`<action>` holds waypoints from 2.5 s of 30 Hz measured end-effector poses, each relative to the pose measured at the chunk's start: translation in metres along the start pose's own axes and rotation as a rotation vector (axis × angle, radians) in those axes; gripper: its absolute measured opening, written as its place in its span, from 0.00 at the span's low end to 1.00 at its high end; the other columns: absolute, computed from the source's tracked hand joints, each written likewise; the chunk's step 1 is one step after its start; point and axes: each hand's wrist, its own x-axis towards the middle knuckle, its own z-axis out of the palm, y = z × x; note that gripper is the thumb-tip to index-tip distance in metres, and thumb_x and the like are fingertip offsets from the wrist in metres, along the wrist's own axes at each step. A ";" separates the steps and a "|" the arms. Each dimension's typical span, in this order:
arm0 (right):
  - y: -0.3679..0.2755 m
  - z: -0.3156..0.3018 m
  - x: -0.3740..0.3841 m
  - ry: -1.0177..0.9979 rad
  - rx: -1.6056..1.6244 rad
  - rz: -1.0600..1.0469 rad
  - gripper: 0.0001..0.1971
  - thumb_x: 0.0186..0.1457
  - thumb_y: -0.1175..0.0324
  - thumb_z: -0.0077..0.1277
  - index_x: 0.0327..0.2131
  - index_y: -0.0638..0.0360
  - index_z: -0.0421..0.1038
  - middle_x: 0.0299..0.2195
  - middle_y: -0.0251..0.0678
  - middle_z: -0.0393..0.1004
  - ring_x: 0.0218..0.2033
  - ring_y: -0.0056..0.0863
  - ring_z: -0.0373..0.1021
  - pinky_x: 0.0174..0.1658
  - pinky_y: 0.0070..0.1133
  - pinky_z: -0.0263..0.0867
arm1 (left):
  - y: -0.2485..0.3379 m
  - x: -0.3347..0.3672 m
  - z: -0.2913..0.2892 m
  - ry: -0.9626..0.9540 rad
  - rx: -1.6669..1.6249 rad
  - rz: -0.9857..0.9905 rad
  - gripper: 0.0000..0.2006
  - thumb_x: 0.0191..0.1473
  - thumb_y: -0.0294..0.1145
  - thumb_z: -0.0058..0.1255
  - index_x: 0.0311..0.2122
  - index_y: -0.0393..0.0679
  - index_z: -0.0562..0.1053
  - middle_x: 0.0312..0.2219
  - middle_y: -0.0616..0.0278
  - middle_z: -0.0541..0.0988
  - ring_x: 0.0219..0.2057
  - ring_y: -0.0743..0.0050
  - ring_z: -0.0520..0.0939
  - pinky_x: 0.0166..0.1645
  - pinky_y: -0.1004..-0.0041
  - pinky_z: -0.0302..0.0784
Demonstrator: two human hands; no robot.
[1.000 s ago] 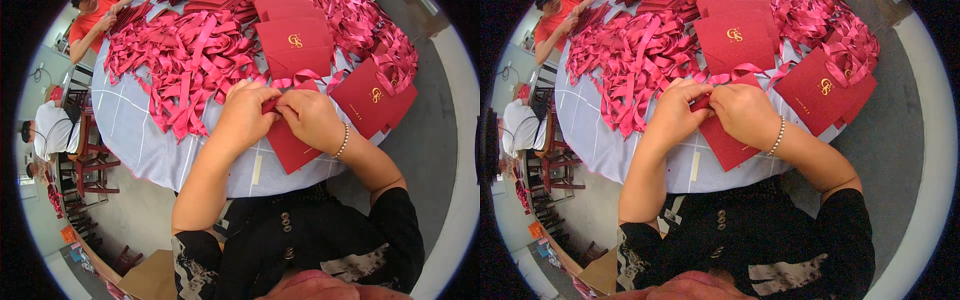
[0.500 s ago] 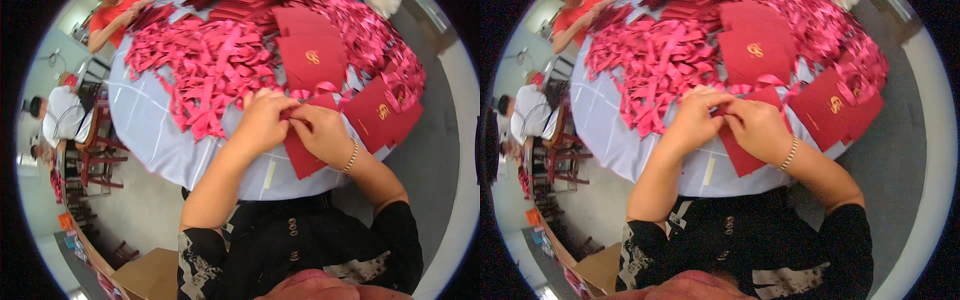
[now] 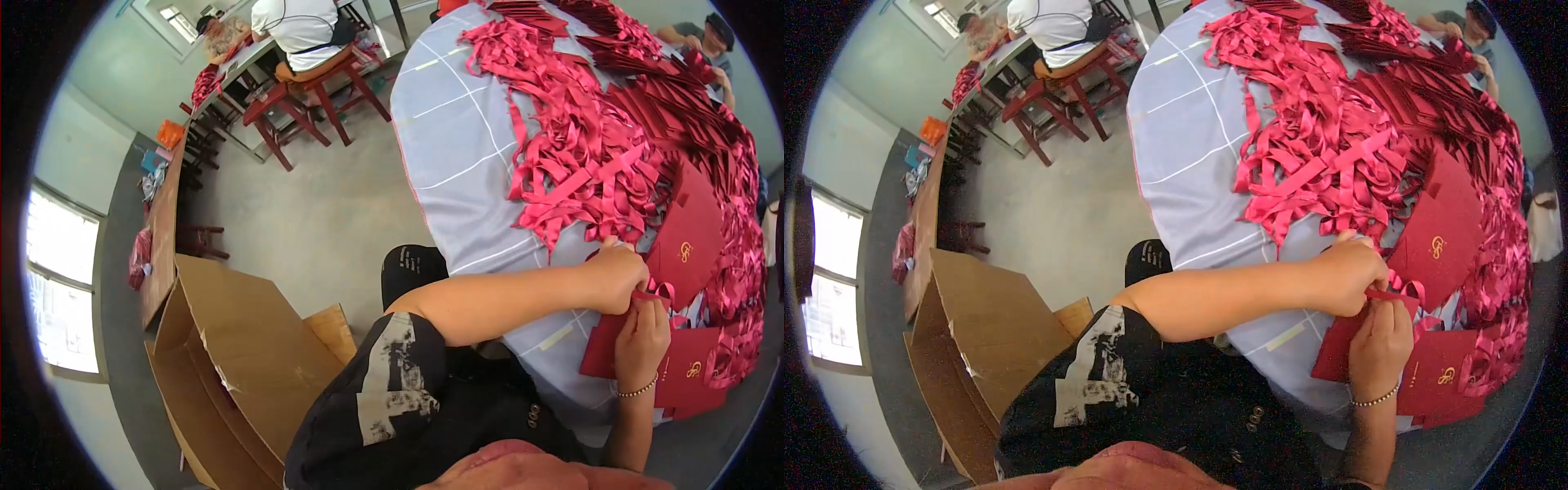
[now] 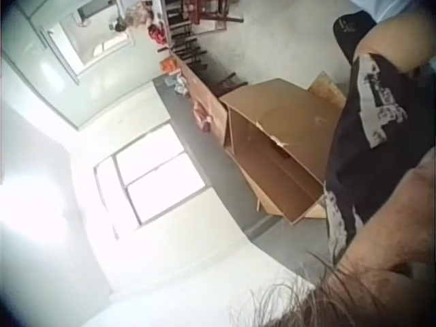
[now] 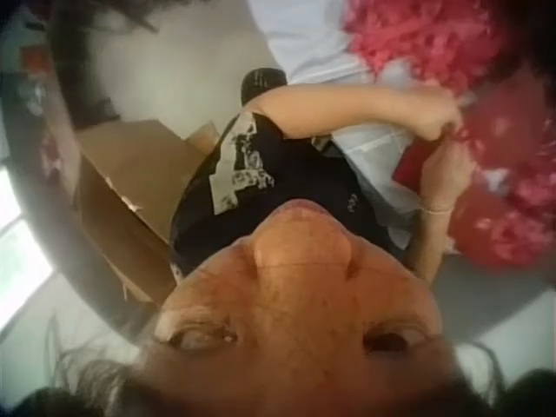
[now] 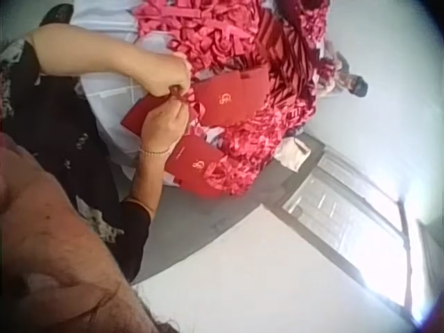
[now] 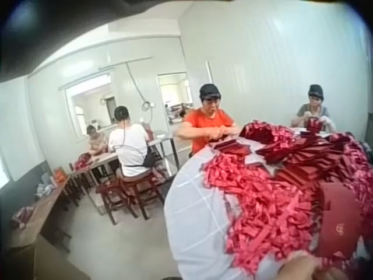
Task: The person assembles paper gift bags by hand, threading ribbon handles through the slots, folding the bags, and stacking them.
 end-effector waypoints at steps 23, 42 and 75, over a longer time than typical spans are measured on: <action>0.033 -0.039 0.017 -0.134 0.127 0.086 0.13 0.45 0.75 0.61 0.32 0.61 0.66 0.27 0.42 0.68 0.28 0.43 0.69 0.31 0.31 0.65 | 0.006 -0.002 -0.013 0.069 0.073 0.192 0.17 0.39 0.34 0.66 0.39 0.51 0.76 0.31 0.68 0.79 0.40 0.64 0.77 0.56 0.52 0.57; 0.034 -0.021 -0.009 0.066 0.292 -0.011 0.06 0.48 0.80 0.55 0.31 0.62 0.70 0.28 0.41 0.72 0.32 0.42 0.70 0.36 0.30 0.68 | 0.012 0.000 -0.012 -0.045 -0.108 0.171 0.09 0.44 0.21 0.61 0.33 0.36 0.74 0.28 0.55 0.76 0.30 0.60 0.78 0.36 0.69 0.72; 0.058 -0.037 0.055 -0.157 0.497 0.326 0.11 0.48 0.81 0.57 0.23 0.61 0.63 0.20 0.34 0.72 0.29 0.20 0.74 0.30 0.19 0.68 | 0.020 -0.005 -0.009 -0.008 0.029 0.434 0.09 0.41 0.22 0.63 0.30 0.39 0.76 0.27 0.55 0.77 0.30 0.55 0.79 0.34 0.66 0.75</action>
